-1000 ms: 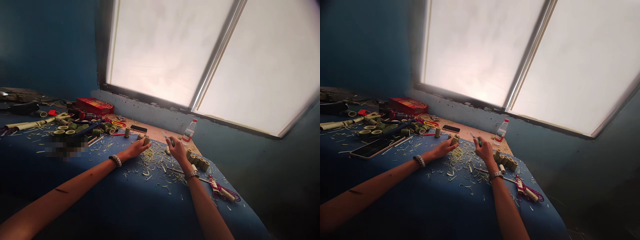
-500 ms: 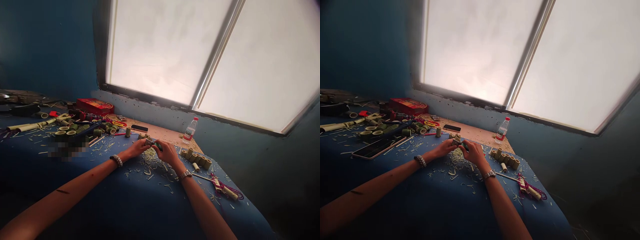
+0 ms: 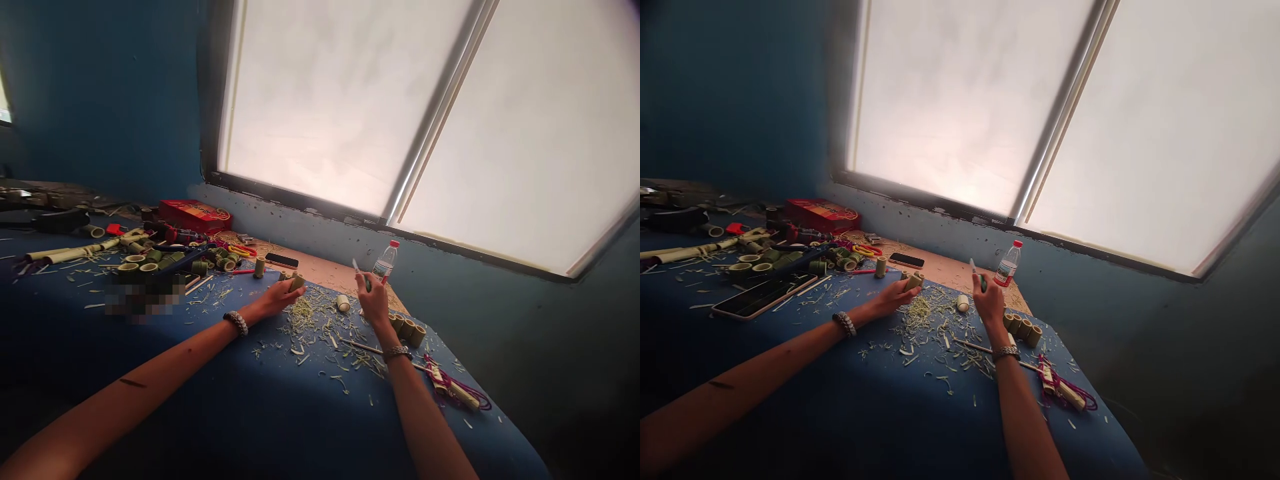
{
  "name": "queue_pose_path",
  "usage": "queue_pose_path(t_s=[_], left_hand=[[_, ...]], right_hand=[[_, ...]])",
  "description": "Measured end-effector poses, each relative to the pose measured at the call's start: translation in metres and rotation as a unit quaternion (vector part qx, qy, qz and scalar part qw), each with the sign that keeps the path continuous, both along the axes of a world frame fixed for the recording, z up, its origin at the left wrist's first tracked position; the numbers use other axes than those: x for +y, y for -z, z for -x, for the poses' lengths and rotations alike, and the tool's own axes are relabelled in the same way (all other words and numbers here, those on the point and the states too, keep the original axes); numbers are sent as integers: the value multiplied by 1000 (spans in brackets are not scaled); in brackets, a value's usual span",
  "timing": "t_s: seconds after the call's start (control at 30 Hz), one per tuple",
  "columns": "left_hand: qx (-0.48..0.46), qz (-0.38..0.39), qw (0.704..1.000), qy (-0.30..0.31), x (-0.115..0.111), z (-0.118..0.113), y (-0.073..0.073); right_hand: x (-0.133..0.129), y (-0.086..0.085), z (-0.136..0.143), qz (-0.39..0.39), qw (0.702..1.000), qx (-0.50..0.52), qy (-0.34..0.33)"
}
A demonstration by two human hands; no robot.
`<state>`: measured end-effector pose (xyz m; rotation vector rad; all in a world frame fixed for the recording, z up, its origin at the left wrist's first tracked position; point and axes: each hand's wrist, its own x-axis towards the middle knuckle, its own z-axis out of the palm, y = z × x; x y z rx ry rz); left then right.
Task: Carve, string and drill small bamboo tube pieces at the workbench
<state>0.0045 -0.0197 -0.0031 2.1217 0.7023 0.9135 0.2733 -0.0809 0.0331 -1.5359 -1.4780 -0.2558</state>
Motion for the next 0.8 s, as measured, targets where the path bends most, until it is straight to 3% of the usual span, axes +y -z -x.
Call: queue_pose_path(t_s=[0.17, 0.27, 0.47, 0.8], left_hand=[[-47, 61, 995, 63, 6, -5, 2], [-69, 71, 987, 124, 7, -6, 3], [-66, 85, 968, 228, -1, -6, 1], [-81, 120, 969, 199, -12, -12, -9]], right_hand=[[-8, 6, 44, 60, 974, -89, -202], [-13, 6, 64, 77, 951, -123, -273], [-19, 5, 63, 78, 938, -147, -304], [-22, 4, 69, 21, 953, -125, -275]])
